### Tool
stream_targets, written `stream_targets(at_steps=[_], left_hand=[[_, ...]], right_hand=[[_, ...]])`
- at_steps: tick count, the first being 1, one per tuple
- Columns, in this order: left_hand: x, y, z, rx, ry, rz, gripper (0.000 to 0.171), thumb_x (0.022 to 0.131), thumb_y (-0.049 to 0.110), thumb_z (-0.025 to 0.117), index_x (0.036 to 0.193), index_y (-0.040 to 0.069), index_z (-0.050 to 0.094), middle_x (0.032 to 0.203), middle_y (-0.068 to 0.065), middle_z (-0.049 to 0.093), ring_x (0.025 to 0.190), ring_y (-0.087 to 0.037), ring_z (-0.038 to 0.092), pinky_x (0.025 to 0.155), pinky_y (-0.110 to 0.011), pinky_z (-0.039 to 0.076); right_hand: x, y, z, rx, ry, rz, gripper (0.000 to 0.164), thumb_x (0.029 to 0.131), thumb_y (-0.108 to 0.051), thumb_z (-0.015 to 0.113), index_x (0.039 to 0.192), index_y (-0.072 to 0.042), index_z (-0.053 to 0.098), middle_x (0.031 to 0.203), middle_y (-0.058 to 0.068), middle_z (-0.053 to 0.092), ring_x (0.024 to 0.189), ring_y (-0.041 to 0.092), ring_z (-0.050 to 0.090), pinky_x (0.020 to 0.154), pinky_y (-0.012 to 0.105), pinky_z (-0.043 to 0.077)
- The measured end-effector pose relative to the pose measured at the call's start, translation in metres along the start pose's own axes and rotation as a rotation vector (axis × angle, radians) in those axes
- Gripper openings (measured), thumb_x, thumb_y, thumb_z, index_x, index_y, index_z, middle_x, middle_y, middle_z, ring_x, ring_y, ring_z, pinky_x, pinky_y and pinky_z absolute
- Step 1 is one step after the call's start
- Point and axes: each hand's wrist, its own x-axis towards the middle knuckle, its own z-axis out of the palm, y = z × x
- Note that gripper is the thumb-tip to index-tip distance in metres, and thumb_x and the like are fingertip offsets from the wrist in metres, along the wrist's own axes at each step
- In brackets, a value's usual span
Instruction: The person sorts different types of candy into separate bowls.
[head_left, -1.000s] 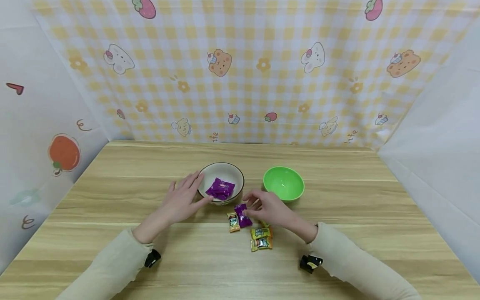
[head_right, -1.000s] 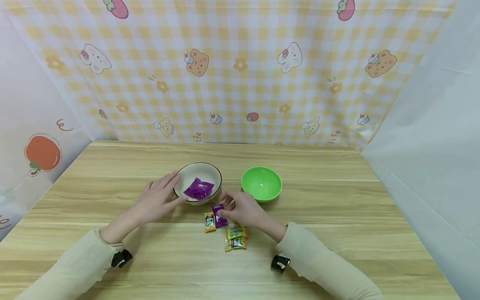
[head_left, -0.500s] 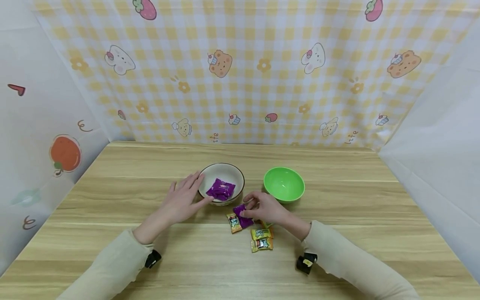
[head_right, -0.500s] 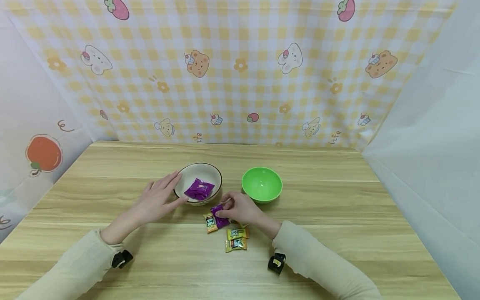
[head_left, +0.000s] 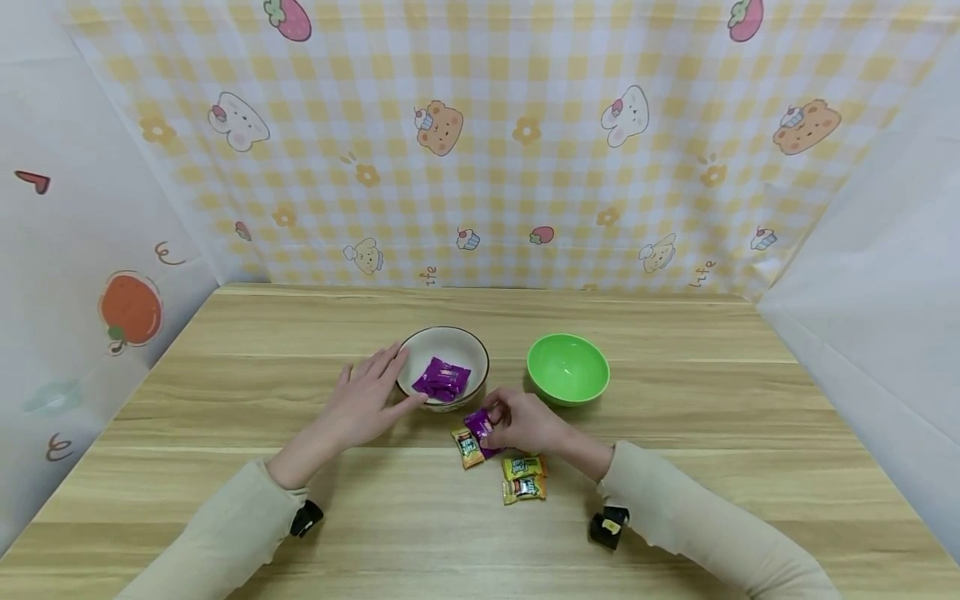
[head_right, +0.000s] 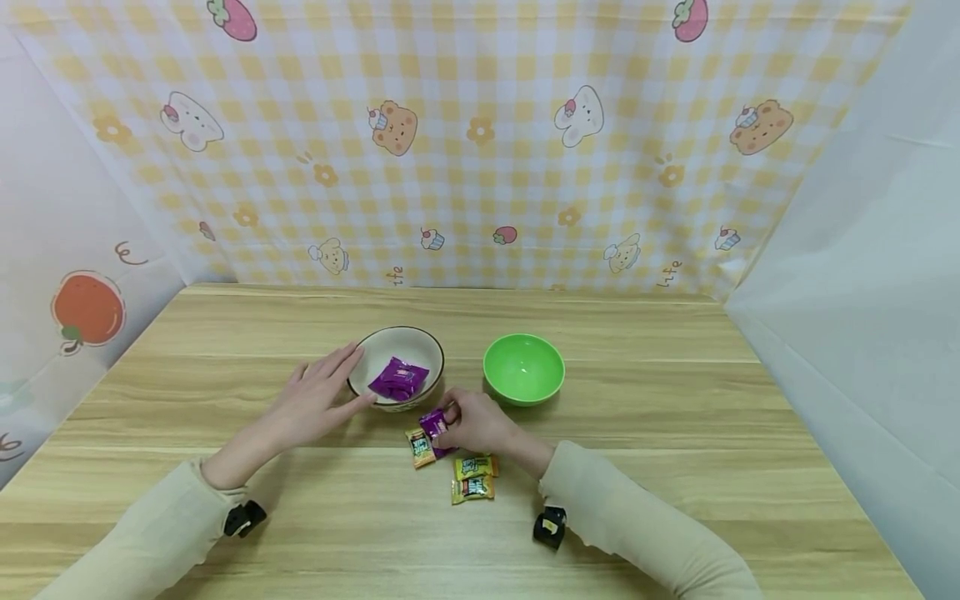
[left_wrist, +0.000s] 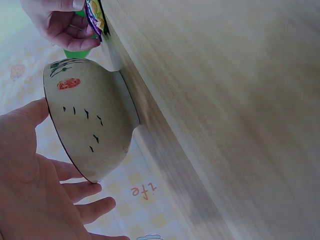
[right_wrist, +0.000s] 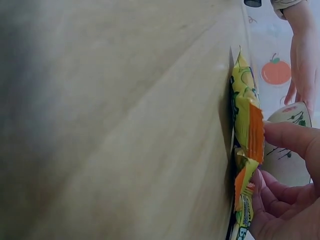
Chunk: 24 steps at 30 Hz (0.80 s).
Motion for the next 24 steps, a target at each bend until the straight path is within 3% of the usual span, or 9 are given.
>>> stream_targets(at_steps=[17,24], left_hand=[[0.0004,-0.0008,0.0014,0.003,0.005,-0.003,0.079,0.085,0.057,0.041,0.139,0.003,0.024,0.142,-0.015,0.020,0.125,-0.036,0.022,0.095,-0.061,0.010],[0.0001,-0.0007,0.0008,-0.001,0.006,-0.002,0.078,0.085,0.057,0.042,0.139,0.003,0.024,0.142,-0.016,0.020,0.125,-0.036,0.022,0.094,-0.061,0.010]], right_hand=[[0.0011,-0.0020,0.0024,-0.048,-0.039,-0.055,0.020,0.068,-0.004,0.071,0.085,-0.006,0.061,0.073,-0.003,0.055,0.067,0.009,0.050,0.062,0.024,0.044],[0.0012,-0.0015,0.0014,-0.019,-0.063,-0.075,0.020,0.069,0.001,0.067,0.087,-0.003,0.060,0.067,-0.003,0.054,0.061,0.008,0.050,0.058,0.023,0.044]])
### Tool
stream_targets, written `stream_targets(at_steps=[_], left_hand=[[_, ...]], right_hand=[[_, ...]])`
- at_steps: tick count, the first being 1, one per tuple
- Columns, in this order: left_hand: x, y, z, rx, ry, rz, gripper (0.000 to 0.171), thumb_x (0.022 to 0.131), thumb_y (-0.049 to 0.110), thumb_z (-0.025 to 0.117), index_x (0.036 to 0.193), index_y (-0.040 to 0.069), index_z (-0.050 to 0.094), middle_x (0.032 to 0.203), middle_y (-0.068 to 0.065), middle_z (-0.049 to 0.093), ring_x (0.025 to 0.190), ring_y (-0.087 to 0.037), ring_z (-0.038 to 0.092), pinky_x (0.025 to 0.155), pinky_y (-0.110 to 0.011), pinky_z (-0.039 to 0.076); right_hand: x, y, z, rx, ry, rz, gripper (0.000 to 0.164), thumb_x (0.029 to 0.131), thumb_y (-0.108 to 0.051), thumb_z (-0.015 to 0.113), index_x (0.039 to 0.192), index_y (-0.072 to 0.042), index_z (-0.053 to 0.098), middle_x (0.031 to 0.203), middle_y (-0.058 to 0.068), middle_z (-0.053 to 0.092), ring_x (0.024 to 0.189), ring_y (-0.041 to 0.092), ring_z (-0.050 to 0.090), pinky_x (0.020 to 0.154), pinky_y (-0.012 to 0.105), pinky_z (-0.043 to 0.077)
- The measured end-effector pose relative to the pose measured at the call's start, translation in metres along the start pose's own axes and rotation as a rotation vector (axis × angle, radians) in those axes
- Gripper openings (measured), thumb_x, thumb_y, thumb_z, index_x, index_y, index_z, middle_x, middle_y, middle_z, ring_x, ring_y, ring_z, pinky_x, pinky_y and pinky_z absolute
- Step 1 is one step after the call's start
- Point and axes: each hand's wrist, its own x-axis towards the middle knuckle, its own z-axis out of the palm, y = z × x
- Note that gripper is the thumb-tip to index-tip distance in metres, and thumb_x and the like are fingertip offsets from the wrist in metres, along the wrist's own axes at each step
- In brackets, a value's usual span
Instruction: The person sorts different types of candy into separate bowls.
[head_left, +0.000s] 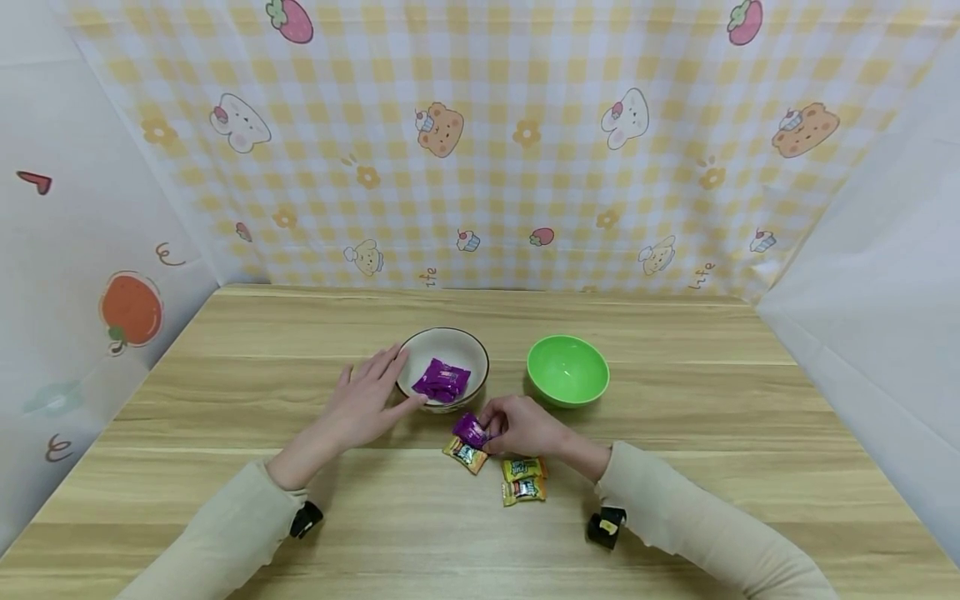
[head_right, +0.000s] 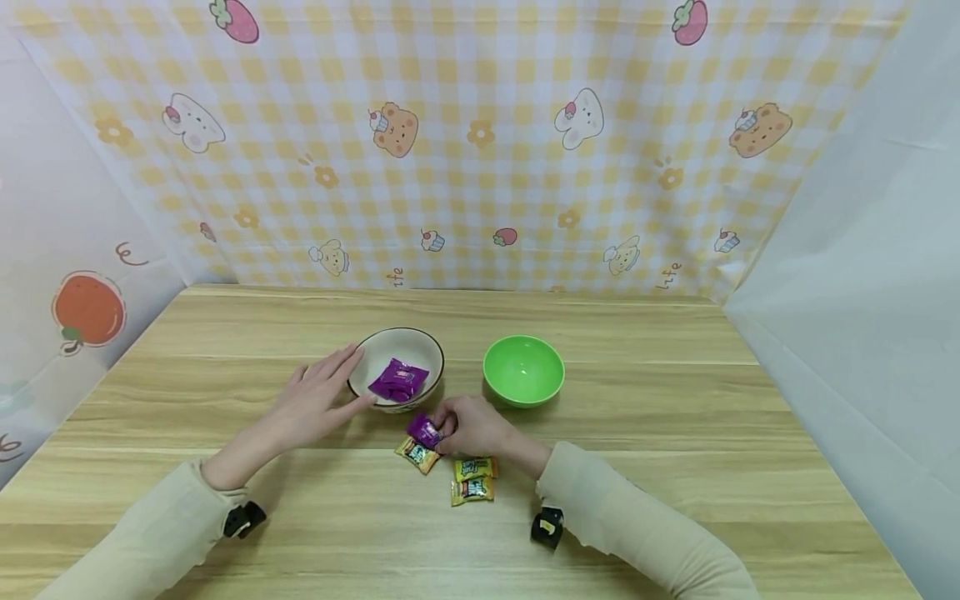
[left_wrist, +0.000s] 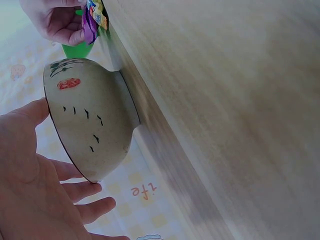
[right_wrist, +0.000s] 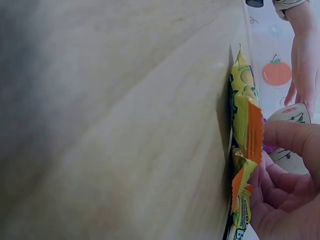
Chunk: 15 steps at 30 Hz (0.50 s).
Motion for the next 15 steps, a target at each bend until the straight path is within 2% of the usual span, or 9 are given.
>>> stream_targets(at_steps=[5,10,15], left_hand=[[0.0000,0.0007,-0.0010,-0.002,-0.005,0.001,0.078,0.085,0.057,0.041,0.139,0.003,0.024,0.142,-0.016,0.020,0.125,-0.037,0.022,0.094,-0.061,0.010],[0.0007,0.0005,-0.0018,0.001,-0.005,0.003,0.078,0.085,0.058,0.040,0.139,0.003,0.023,0.142,-0.015,0.019,0.125,-0.036,0.022,0.094,-0.061,0.010],[0.0006,-0.0002,-0.0009,0.001,-0.007,0.004,0.079,0.085,0.058,0.040,0.139,0.004,0.023,0.142,-0.015,0.020,0.125,-0.036,0.022,0.094,-0.061,0.009]], right_hand=[[-0.0003,0.0009,-0.0009,0.018,-0.008,0.019,0.020,0.071,0.004,0.061,0.089,-0.003,0.061,0.064,-0.004,0.055,0.057,0.006,0.050,0.056,0.022,0.044],[0.0014,-0.0005,-0.0003,0.012,0.017,0.027,0.020,0.077,-0.012,0.067,0.093,-0.002,0.060,0.066,-0.004,0.055,0.057,0.008,0.050,0.056,0.023,0.043],[0.0066,-0.0027,0.0038,-0.047,0.029,0.035,0.029,0.075,-0.027,0.070,0.091,-0.004,0.060,0.067,-0.006,0.055,0.058,0.007,0.049,0.055,0.022,0.043]])
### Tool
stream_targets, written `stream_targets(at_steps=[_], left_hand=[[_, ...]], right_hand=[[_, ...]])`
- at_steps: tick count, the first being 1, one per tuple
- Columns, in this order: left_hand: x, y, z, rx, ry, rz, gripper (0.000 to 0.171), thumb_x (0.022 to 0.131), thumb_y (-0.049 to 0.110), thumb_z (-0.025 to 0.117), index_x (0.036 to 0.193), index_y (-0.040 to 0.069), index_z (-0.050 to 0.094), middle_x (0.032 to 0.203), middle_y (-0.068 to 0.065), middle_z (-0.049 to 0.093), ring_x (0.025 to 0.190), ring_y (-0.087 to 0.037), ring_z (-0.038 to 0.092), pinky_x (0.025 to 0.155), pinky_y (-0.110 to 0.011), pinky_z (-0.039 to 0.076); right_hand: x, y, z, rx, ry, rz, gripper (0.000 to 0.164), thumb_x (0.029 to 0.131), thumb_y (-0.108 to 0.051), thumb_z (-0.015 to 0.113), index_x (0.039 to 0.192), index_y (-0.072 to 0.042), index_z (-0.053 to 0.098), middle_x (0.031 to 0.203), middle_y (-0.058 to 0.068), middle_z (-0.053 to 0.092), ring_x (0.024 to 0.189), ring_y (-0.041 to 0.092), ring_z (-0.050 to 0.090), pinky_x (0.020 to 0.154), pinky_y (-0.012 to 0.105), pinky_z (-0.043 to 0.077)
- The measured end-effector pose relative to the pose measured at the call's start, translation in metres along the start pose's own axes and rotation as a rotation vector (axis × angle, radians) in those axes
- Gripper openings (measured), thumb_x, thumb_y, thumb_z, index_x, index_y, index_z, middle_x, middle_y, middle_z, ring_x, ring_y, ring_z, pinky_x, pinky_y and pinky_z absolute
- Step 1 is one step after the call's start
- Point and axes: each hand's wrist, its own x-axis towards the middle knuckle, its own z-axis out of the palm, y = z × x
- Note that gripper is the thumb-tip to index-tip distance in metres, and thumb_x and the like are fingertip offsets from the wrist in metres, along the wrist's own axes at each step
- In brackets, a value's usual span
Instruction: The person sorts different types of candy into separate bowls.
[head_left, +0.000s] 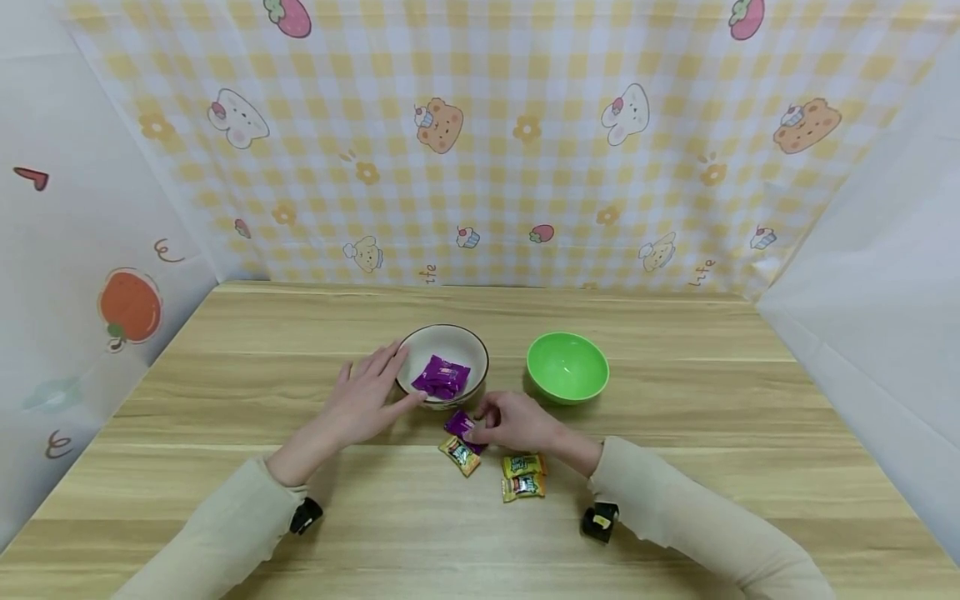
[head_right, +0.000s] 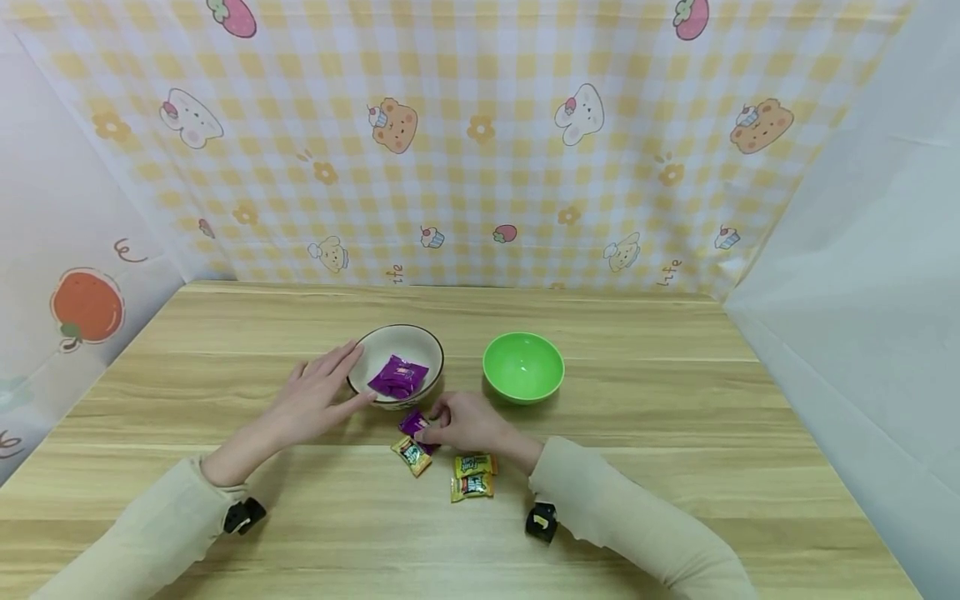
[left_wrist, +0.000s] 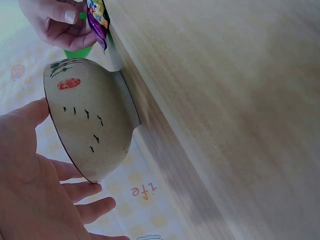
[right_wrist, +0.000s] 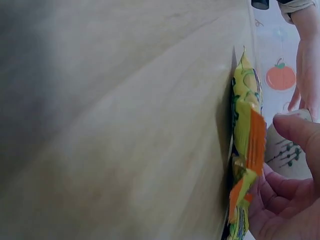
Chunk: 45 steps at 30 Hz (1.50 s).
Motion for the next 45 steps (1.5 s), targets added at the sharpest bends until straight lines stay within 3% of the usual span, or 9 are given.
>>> stream_targets(at_steps=[12,19,24,29,36,45], left_hand=[[0.000,-0.001,0.001,0.004,0.006,0.002,0.079,0.085,0.058,0.040,0.139,0.003,0.024,0.142,-0.016,0.020,0.125,-0.036,0.022,0.094,-0.061,0.011],[0.000,-0.001,0.000,-0.003,0.006,0.001,0.079,0.085,0.058,0.040,0.139,0.003,0.023,0.142,-0.015,0.020,0.125,-0.036,0.022,0.095,-0.060,0.010],[0.000,-0.001,0.001,-0.003,0.007,0.001,0.079,0.085,0.058,0.040,0.139,0.003,0.023,0.142,-0.015,0.021,0.125,-0.036,0.022,0.095,-0.060,0.010],[0.000,-0.002,0.001,-0.004,0.006,0.001,0.079,0.085,0.059,0.040,0.139,0.003,0.024,0.142,-0.015,0.021,0.125,-0.036,0.022,0.094,-0.061,0.010],[0.000,-0.002,0.002,0.002,0.003,0.002,0.080,0.084,0.059,0.039,0.139,0.003,0.024,0.142,-0.016,0.021,0.125,-0.037,0.022,0.094,-0.061,0.010],[0.000,-0.001,0.001,0.000,0.008,0.003,0.079,0.085,0.058,0.040,0.139,0.003,0.024,0.141,-0.016,0.022,0.125,-0.037,0.022,0.094,-0.062,0.011]], right_hand=[[0.005,-0.003,0.004,-0.076,-0.018,-0.051,0.027,0.067,-0.017,0.075,0.087,-0.005,0.060,0.074,-0.003,0.054,0.065,0.008,0.048,0.061,0.021,0.042],[0.003,-0.004,0.002,-0.012,-0.045,-0.018,0.029,0.067,-0.017,0.076,0.088,-0.008,0.057,0.076,-0.002,0.055,0.067,0.010,0.050,0.060,0.022,0.044],[0.001,-0.003,-0.001,0.025,-0.049,-0.006,0.027,0.072,-0.016,0.073,0.093,-0.008,0.058,0.079,-0.002,0.055,0.069,0.010,0.051,0.060,0.024,0.044],[0.001,0.001,-0.003,0.095,-0.042,-0.018,0.021,0.076,-0.009,0.069,0.095,-0.006,0.061,0.073,-0.002,0.054,0.064,0.010,0.050,0.057,0.024,0.043],[-0.001,0.004,-0.009,0.209,-0.065,0.043,0.022,0.077,-0.003,0.064,0.099,-0.007,0.062,0.073,0.000,0.055,0.063,0.011,0.051,0.055,0.025,0.044],[-0.005,0.005,-0.023,0.408,-0.131,-0.007,0.024,0.079,0.003,0.060,0.102,0.002,0.059,0.072,0.007,0.053,0.063,0.017,0.056,0.062,0.034,0.051]])
